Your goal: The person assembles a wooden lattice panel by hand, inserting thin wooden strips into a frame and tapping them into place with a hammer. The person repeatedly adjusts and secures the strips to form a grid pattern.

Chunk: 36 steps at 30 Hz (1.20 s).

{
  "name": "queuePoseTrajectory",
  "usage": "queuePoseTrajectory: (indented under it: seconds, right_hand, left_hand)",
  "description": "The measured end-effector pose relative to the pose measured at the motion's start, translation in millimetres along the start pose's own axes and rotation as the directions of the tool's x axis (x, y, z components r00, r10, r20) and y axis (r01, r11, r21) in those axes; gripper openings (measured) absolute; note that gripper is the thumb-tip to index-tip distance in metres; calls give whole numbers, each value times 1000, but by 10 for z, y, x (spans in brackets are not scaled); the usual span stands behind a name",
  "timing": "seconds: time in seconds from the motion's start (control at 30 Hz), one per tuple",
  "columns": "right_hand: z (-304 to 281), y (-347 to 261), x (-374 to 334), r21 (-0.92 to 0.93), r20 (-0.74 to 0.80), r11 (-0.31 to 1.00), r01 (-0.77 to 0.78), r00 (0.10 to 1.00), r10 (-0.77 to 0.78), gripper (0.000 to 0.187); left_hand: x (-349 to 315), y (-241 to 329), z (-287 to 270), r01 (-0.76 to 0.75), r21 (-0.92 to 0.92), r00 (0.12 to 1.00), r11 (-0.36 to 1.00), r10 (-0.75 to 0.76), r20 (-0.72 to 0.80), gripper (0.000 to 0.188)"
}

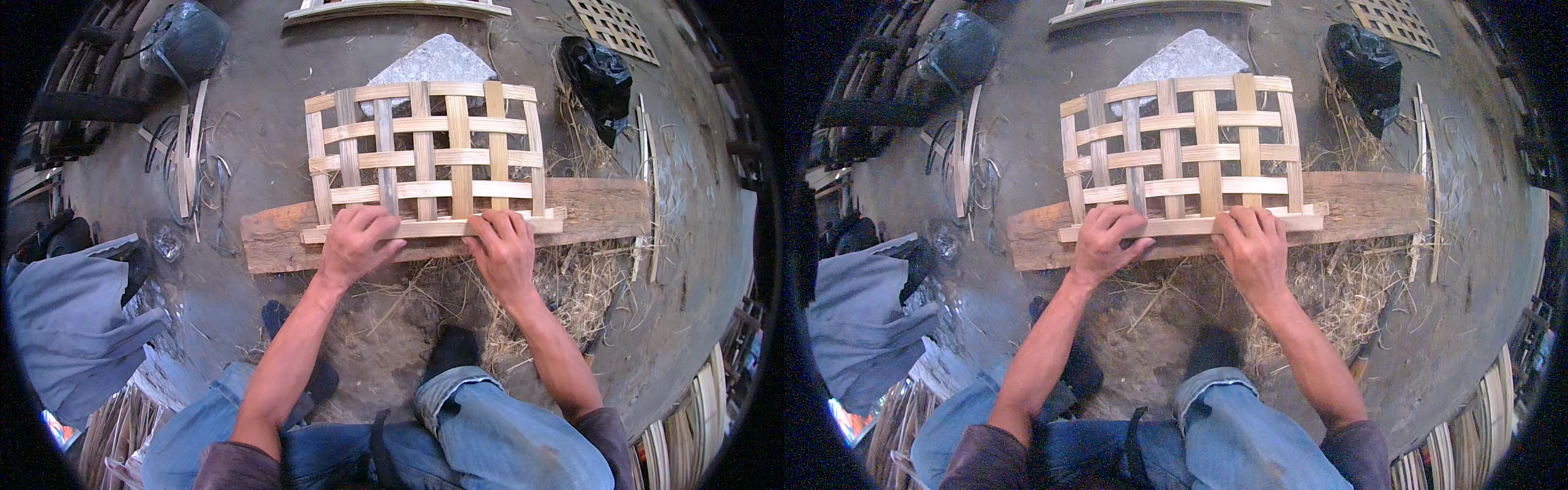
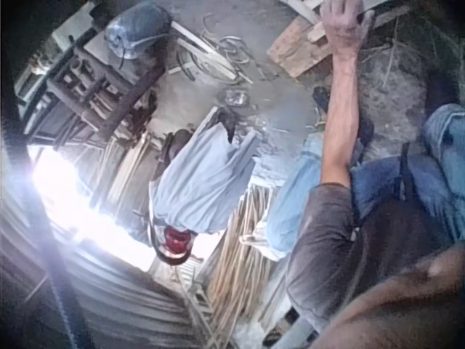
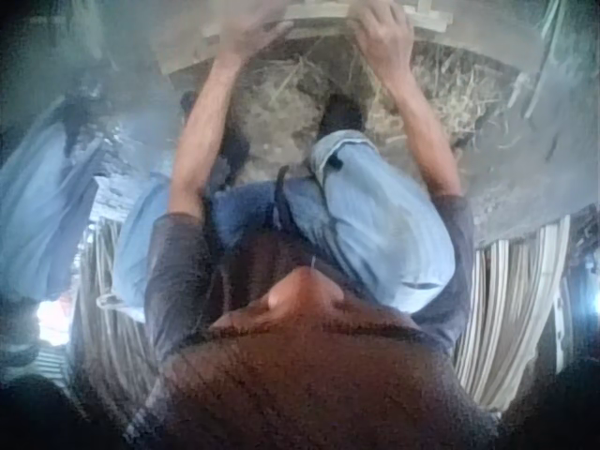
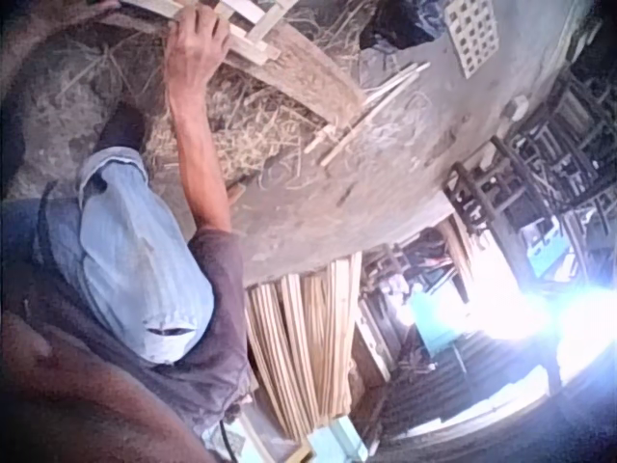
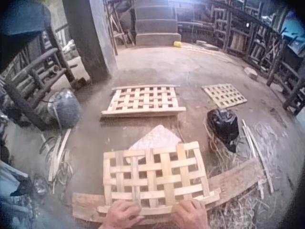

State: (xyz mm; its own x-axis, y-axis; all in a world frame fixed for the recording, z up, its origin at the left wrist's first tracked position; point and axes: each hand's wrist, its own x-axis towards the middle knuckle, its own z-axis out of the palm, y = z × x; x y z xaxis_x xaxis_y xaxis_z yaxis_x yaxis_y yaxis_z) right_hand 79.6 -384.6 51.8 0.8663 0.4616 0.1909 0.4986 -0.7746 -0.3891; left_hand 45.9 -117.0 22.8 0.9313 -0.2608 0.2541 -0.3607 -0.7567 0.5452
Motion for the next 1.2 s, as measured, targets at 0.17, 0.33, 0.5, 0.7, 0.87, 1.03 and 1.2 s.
queuePoseTrajectory:
  seconds: [0.17, 0.33, 0.5, 0.7, 0.87, 1.03, 1.2]
  right_hand:
    - [93, 26, -83, -7, -58, 1000, 12, 998, -12, 39]
    - [51, 21, -47, 29, -54, 1000, 8, 999, -7, 35]
    - [42, 39, -47, 36, -35, 999, -2, 999, 3, 34]
    - [13, 35, -15, 38, -8, 999, -30, 1000, 30, 32]
    - [-10, 19, 26, 58, 2, 998, -39, 999, 39, 32]
    - [-24, 16, 73, 65, -4, 998, -16, 1000, 17, 30]
    - [-78, 30, 123, 85, 39, 996, 9, 999, -12, 29]
  left_hand:
    - [-8, 21, 35, -36, 1, 999, 999, 36, -21, 33]
    - [-7, 17, 32, -12, -22, 1000, 1000, 12, -23, 32]
    - [44, 49, -30, 65, -75, 997, 995, -67, -23, 30]
    - [53, 47, -28, 90, -97, 995, 991, -94, -36, 27]
    - [25, 1, -30, 72, -95, 997, 993, -74, -20, 32]
    - [31, -6, -42, 74, -144, 996, 987, -80, -33, 30]
    - [-93, -52, -258, 159, -55, 978, 986, -165, -129, 24]
